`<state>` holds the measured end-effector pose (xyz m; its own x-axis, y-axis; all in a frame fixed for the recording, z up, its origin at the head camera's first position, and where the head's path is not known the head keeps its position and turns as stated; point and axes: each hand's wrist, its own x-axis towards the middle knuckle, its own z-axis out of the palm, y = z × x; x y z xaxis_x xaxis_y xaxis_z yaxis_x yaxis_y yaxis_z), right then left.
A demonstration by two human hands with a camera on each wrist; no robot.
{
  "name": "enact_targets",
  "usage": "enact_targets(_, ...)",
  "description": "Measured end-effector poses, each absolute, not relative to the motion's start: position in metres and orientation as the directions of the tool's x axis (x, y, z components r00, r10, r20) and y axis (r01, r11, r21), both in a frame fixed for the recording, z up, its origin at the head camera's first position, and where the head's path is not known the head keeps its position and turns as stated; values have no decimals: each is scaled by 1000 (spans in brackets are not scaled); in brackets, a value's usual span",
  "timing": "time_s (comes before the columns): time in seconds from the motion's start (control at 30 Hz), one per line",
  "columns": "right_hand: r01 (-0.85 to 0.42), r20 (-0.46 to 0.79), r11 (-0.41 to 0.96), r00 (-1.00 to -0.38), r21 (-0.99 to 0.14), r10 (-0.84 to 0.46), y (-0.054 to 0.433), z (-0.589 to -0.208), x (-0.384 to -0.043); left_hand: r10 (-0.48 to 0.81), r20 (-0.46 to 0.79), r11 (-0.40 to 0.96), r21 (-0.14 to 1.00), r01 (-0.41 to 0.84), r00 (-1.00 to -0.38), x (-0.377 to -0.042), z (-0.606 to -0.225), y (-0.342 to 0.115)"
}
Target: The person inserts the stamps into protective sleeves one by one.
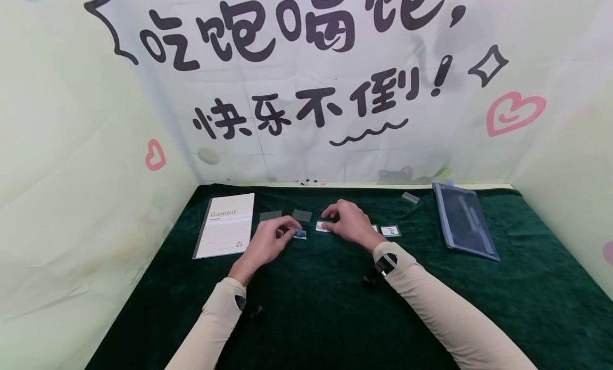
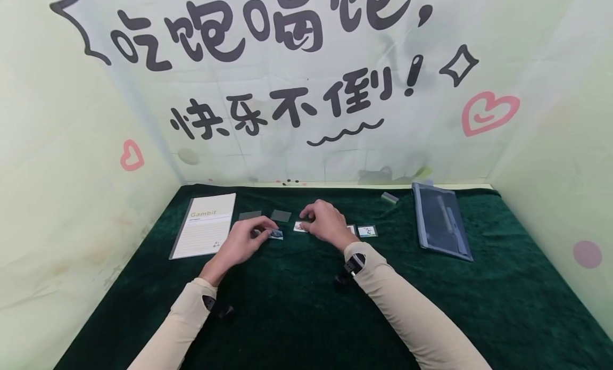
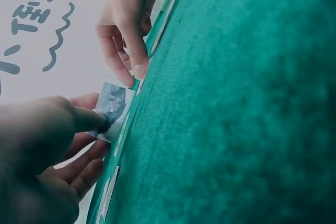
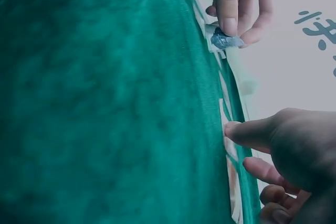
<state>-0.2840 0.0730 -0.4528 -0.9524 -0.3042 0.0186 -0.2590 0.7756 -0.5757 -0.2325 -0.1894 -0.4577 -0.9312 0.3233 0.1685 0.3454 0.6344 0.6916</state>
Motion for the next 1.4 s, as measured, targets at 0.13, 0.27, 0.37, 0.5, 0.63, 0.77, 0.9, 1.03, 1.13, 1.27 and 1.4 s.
enact_targets(0.13, -236, 7, 723, -953, -649, -304, 67, -451, -289, 317, 175, 612, 713, 342, -932, -233, -459, -191)
enact_targets(0.27, -237, 9, 652, -943, -720, -332, 56, -452, -295, 330, 172, 586, 734, 344, -928, -233, -458, -192)
enact_targets(0.37, -239, 4, 634, -937, -736, -349, 46, -452, -300, 338, 172, 572, 743, 347, -925, -234, -458, -191)
enact_targets(0.5, -216, -17, 663, -945, -716, -326, 33, -452, -303, 341, 175, 562, 750, 349, -924, -234, -459, -190)
enact_targets(0.63, -178, -37, 711, -961, -680, -276, 23, -451, -303, 346, 174, 552, 757, 350, -922, -235, -459, -189)
enact_targets(0.77, -162, -35, 724, -968, -670, -249, 19, -451, -302, 348, 175, 547, 759, 352, -921, -235, -459, -188)
enact_targets(0.9, -172, -16, 701, -967, -692, -253, 18, -453, -302, 337, 170, 553, 760, 341, -926, -235, -459, -189)
enact_targets(1.03, -186, -5, 672, -962, -716, -272, 19, -455, -302, 316, 157, 565, 761, 319, -936, -235, -460, -187)
enact_targets(1.13, -211, 13, 637, -954, -741, -300, 21, -456, -301, 297, 152, 570, 764, 303, -943, -234, -460, -186)
enact_targets(1.27, -241, 63, 586, -949, -774, -308, 29, -454, -295, 272, 155, 565, 774, 288, -950, -233, -461, -183)
enact_targets(1.4, -237, 93, 546, -956, -804, -279, 41, -451, -284, 234, 155, 545, 797, 261, -960, -229, -461, -177)
